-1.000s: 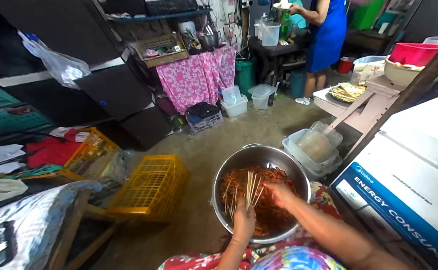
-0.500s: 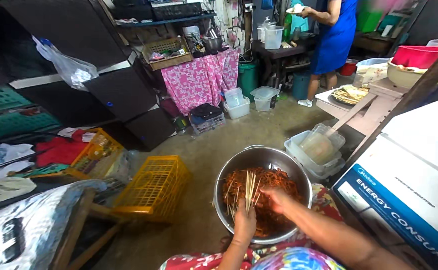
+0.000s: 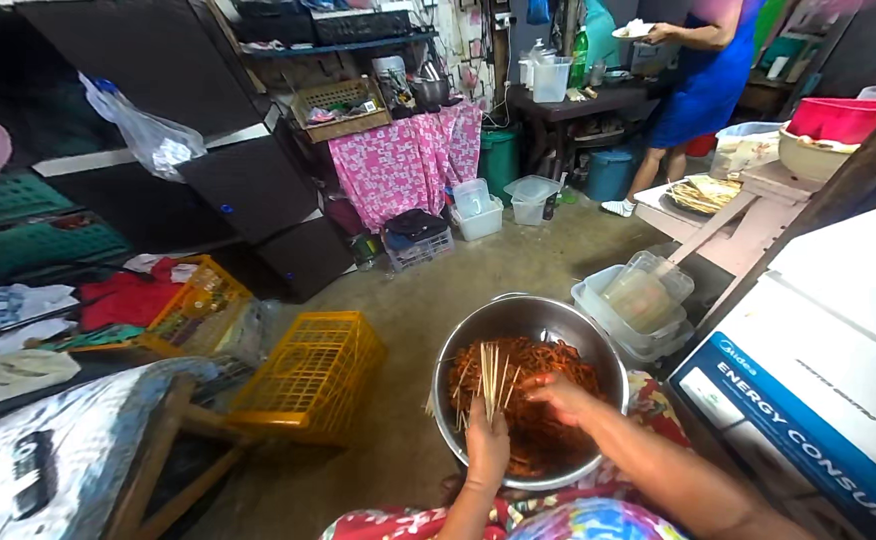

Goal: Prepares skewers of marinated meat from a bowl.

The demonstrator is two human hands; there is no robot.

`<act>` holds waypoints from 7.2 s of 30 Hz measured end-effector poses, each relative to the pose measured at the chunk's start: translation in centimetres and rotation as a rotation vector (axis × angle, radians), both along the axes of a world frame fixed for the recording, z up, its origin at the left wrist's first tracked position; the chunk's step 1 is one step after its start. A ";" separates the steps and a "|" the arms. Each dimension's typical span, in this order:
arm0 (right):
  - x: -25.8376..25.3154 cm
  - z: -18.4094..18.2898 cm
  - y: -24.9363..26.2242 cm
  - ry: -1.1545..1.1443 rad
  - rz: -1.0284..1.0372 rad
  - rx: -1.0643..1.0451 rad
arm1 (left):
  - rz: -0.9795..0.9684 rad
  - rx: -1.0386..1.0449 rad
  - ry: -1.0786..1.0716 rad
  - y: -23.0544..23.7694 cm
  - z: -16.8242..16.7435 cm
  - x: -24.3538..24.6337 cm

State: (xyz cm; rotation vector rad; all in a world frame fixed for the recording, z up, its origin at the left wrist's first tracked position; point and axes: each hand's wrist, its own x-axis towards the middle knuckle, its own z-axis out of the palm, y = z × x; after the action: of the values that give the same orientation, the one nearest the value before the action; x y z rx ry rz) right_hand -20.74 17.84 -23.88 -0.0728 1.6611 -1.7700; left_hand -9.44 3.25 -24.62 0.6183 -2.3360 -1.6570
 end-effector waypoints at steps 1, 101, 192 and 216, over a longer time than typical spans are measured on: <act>-0.4 -0.1 0.3 0.009 -0.033 0.006 | 0.016 0.017 0.001 -0.1 0.1 0.0; -1.0 0.2 0.0 0.058 -0.381 -0.134 | -0.128 0.082 0.017 0.0 0.0 0.3; -2.3 0.1 0.5 0.005 -0.381 -0.247 | -0.118 0.060 -0.013 0.2 0.5 0.2; 0.1 1.1 -1.5 -0.148 -0.433 -0.159 | -0.093 -0.009 0.013 0.1 -0.2 0.3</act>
State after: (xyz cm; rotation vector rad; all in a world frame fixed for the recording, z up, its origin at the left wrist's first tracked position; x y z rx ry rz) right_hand -20.67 16.29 -22.74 0.3639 1.5047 -2.1667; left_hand -9.13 3.38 -24.77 0.5026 -2.3951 -1.6834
